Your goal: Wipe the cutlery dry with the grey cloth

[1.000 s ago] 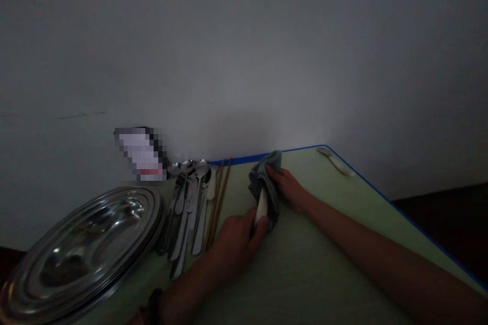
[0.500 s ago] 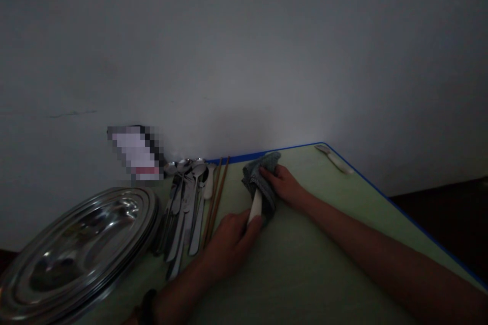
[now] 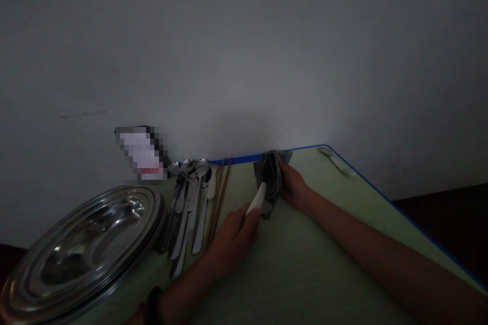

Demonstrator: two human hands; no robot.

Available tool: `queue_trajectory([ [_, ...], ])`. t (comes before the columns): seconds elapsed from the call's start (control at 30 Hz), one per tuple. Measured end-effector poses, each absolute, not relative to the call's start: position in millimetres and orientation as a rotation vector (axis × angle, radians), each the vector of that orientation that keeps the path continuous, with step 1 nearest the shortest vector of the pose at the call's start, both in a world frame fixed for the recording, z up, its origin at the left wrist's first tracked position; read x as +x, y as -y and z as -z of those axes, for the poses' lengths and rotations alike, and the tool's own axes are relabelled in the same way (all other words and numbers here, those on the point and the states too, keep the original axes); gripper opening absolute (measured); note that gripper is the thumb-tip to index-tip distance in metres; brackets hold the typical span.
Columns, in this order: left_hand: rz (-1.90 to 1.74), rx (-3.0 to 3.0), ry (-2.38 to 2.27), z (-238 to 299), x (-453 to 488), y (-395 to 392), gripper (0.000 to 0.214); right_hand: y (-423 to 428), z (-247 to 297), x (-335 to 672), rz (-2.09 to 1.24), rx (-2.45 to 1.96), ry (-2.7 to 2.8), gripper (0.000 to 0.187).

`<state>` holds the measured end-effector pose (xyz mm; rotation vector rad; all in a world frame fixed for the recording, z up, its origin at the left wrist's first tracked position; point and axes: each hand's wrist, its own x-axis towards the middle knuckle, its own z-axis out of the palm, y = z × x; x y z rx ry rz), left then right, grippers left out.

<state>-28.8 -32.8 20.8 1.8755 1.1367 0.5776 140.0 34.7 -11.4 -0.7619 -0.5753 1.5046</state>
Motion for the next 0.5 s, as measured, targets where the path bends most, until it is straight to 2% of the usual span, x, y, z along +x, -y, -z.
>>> queue_trajectory([
  [0.27,-0.917,1.798,-1.138,-12.5,-34.4,40.1,0.037,-34.2,8.2,140.5,-1.454,-0.780,0.587,0.029],
  [0.37,-0.935,1.800,-1.151,-9.7,-34.6,39.1,0.036,-32.7,8.1,138.4,-1.502,-0.807,0.736,0.031],
  [0.5,-0.816,1.929,-1.279,-9.2,-32.1,33.7,0.034,-23.5,8.0,133.7,-1.116,-0.892,1.117,0.042],
])
